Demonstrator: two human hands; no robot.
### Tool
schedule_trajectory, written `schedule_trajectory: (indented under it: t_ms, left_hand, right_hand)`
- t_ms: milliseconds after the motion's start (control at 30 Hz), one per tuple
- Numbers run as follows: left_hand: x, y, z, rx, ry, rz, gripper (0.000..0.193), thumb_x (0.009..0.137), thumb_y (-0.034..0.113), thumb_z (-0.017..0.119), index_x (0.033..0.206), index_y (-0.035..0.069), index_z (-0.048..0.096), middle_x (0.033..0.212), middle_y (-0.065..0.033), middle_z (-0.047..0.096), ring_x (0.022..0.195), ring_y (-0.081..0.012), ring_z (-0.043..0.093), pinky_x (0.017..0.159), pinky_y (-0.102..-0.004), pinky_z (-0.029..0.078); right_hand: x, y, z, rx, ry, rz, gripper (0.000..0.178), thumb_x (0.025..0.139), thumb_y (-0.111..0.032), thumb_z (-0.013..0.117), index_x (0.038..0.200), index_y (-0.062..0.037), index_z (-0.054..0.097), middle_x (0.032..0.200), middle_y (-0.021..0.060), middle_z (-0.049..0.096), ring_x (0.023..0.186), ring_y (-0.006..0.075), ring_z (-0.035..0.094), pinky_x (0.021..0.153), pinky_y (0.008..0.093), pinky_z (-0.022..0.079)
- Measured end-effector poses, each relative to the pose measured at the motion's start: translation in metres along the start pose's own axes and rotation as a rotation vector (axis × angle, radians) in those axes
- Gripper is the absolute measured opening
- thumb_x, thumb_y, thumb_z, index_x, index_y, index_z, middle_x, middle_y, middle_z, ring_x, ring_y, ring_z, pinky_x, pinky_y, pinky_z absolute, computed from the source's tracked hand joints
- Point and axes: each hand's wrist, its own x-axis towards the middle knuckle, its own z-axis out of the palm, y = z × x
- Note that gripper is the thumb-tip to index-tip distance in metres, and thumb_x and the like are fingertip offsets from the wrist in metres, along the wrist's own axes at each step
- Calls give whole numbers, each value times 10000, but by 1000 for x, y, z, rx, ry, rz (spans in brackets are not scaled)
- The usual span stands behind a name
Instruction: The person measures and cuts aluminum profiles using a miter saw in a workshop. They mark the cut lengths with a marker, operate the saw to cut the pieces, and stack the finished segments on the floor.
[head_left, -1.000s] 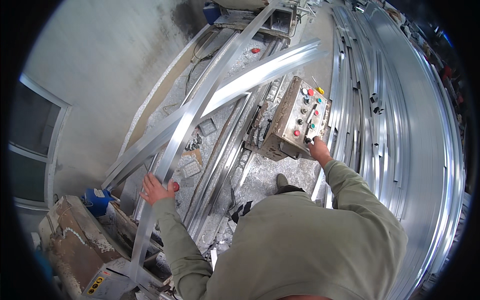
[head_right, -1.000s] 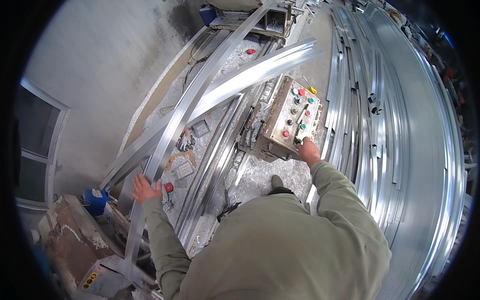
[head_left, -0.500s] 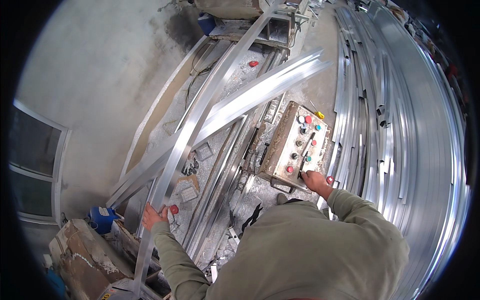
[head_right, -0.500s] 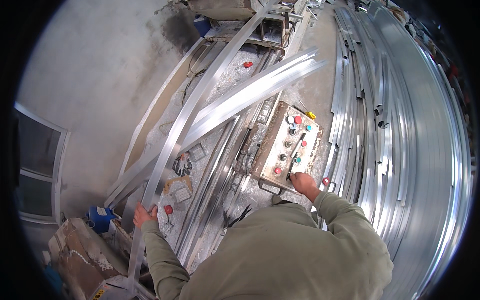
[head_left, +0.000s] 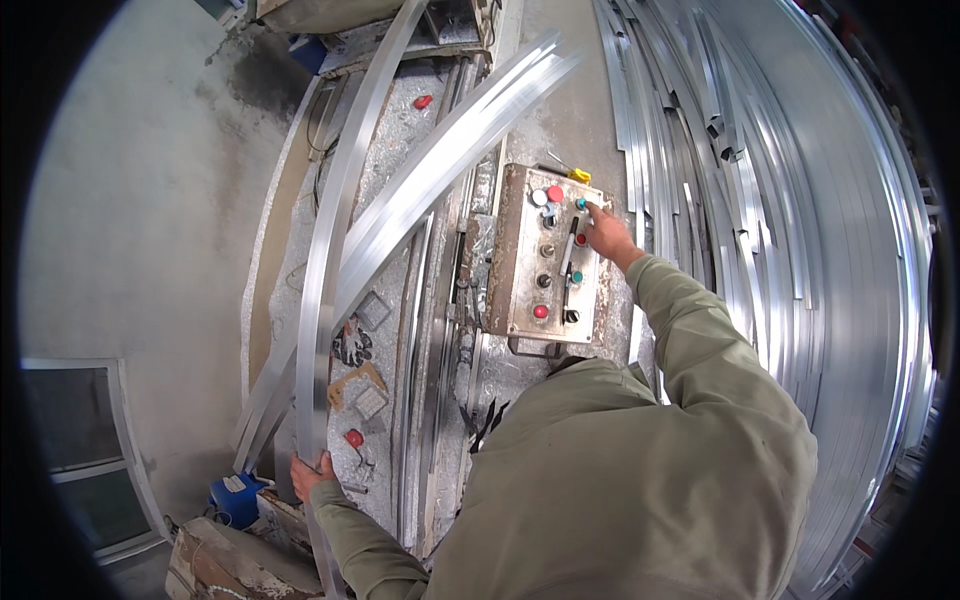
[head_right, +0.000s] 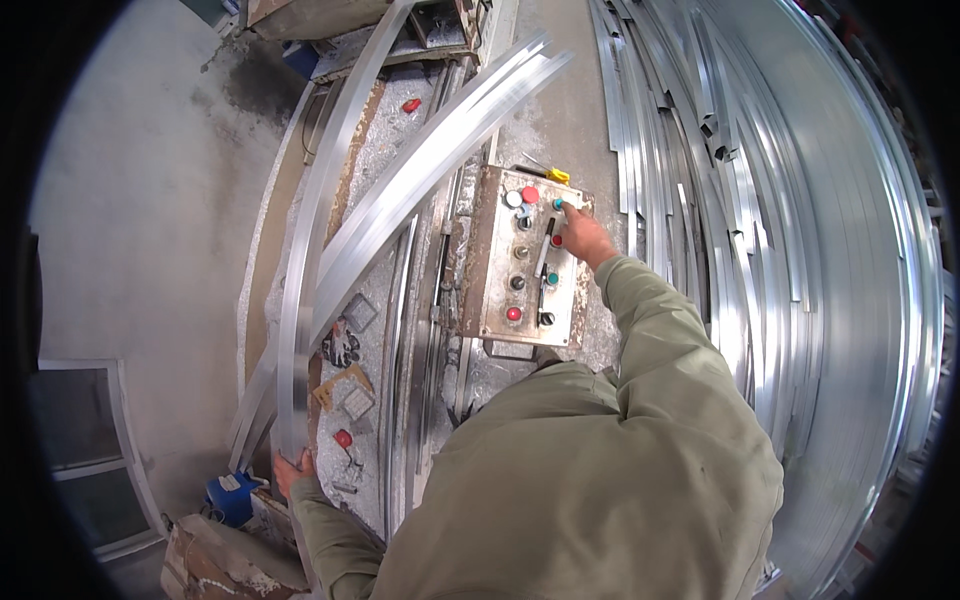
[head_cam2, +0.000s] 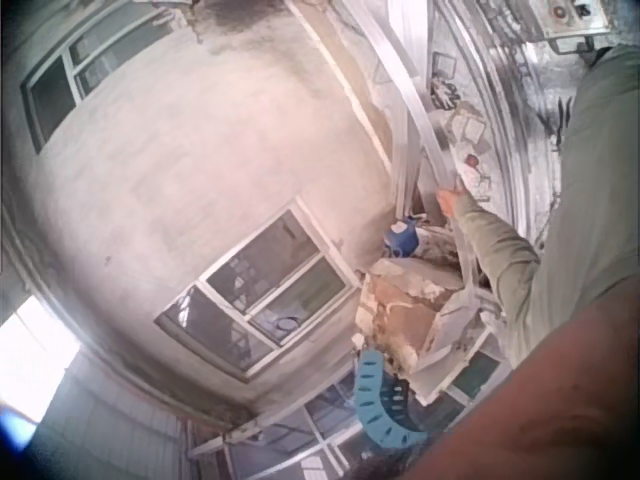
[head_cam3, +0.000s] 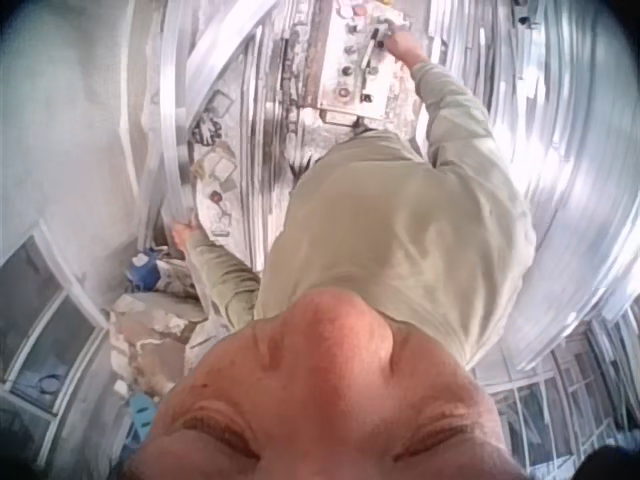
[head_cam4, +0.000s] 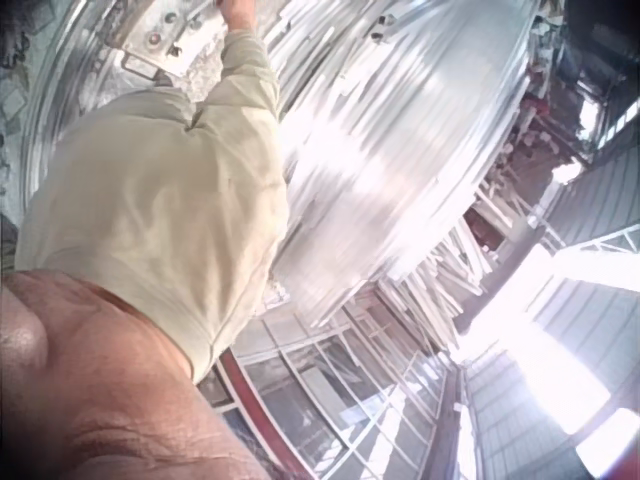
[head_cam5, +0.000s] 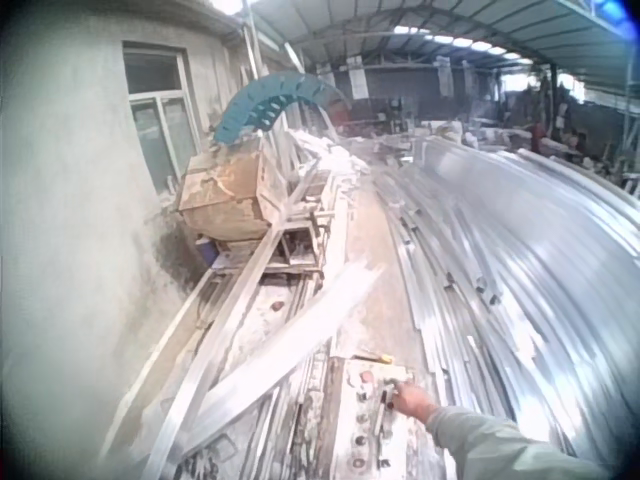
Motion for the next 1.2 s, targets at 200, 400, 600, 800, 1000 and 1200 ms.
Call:
schedule_trajectory:
  t_ms: [200,400,600,800,1000,1200]
  left_hand:
    - [-2,6,-10,-12,-54,-55,986,787,549,921,1589,185,476,1548,-121,582,1457,-363,526,1203,-582,391]
    - [-1,14,-12,-9,-59,-74,968,768,526,935,1560,184,497,1517,-119,601,1433,-364,544,1173,-581,408]
    - [-3,-4,-1,-17,-27,-61,968,755,514,944,1552,183,506,1507,-112,607,1429,-352,552,1170,-571,412]
    - [-5,0,-4,-34,6,-62,959,754,500,947,1547,176,517,1523,-117,602,1439,-353,543,1184,-566,400]
    - [-7,7,-11,-67,9,-45,939,755,489,948,1531,158,534,1515,-120,610,1449,-356,534,1198,-552,398]
    - [-10,9,-16,-71,-8,-54,932,776,465,947,1547,154,526,1512,-127,608,1456,-362,528,1207,-555,391]
  right_hand:
    - [17,-17,-11,-29,-89,37,642,938,-127,648,1575,-109,565,1459,314,610,1358,467,617,1156,484,513]
    - [30,-10,-23,-31,-188,-27,644,909,-131,634,1550,-83,592,1336,332,687,1277,477,661,1120,494,526]
    - [31,-5,-9,-52,-138,-79,652,894,-142,644,1543,-89,602,1318,331,697,1253,480,670,1090,510,539]
    - [32,-6,-7,-50,-152,-78,651,893,-145,653,1539,-88,603,1301,331,711,1236,485,680,1085,518,540]
    - [34,0,-5,-68,-141,-87,690,884,-148,678,1565,-94,583,1312,331,709,1253,482,676,1091,503,541]
    - [33,0,-4,-58,-142,-83,702,879,-137,696,1569,-88,578,1354,332,690,1265,478,673,1093,489,543]
